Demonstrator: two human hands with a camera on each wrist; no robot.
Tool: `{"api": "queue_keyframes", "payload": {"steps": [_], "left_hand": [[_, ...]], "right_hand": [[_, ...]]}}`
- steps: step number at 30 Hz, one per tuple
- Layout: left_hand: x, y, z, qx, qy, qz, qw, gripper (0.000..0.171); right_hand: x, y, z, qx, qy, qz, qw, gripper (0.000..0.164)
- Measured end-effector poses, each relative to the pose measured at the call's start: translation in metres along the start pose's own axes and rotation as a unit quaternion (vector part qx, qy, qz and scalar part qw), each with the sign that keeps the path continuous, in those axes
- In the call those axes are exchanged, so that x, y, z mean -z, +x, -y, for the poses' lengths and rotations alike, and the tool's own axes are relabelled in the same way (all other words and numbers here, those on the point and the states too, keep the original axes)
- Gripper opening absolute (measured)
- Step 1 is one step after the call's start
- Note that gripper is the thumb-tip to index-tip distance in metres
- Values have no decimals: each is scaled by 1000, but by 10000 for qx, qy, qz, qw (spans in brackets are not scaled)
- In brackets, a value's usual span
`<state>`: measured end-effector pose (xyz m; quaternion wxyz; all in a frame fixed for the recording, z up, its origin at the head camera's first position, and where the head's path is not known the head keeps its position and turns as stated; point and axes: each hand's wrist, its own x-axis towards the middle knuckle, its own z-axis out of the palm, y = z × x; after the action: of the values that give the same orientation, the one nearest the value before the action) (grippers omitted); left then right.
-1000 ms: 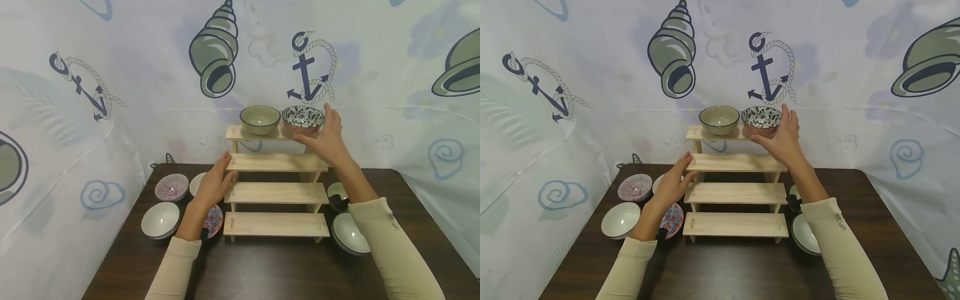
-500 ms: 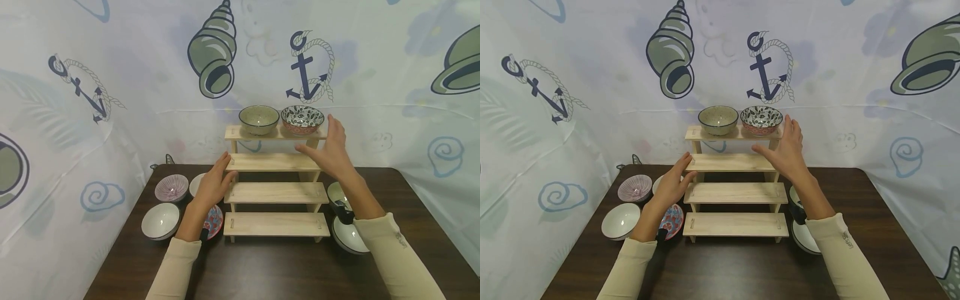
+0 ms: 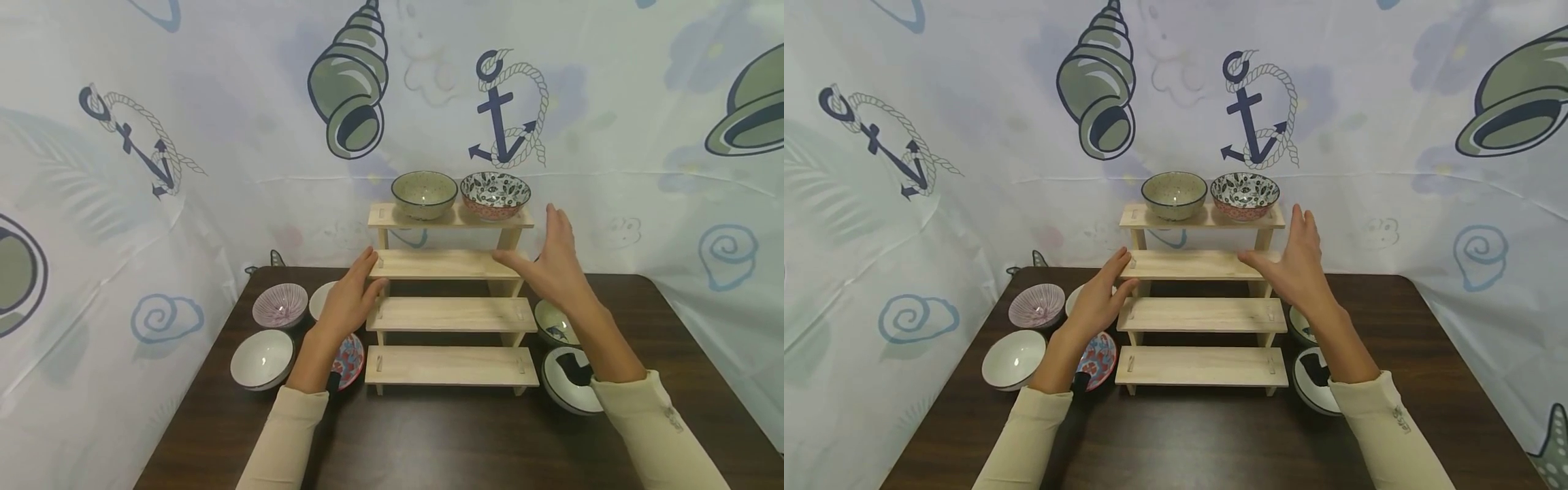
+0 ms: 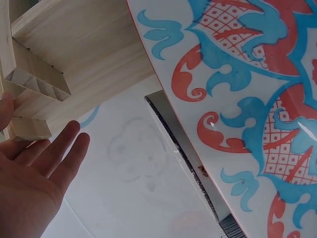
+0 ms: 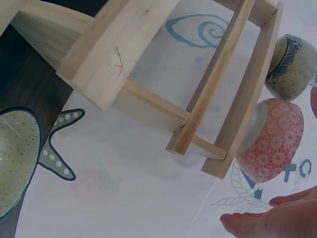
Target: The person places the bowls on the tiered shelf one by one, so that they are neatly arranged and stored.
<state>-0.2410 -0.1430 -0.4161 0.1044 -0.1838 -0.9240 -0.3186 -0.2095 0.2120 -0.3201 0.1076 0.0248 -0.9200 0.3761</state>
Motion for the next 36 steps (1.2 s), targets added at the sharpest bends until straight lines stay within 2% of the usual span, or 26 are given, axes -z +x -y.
{"api": "queue_keyframes", "payload": {"steps": [4,8,17,29,36], "left_hand": [[0,0,0,14,-26,29,10000,65],[0,0,0,9,-45,19,10000,65],[-1,1,2,10,4,66,10000,65],[2,0,0,46,30,74,10000,65],[2,-1,0,56,26,100,9999,66]], "right_hand": [[1,-9,-3,-125,-92,115,9998,124],[1,-19,-9,58,-160,80,9998,121],[-1,-39,-22,-40,-497,126,9987,125],[0,-57,-39,191,-422,-17,9989,120],[4,-70,-49,-64,-425,121,9990,117]]}}
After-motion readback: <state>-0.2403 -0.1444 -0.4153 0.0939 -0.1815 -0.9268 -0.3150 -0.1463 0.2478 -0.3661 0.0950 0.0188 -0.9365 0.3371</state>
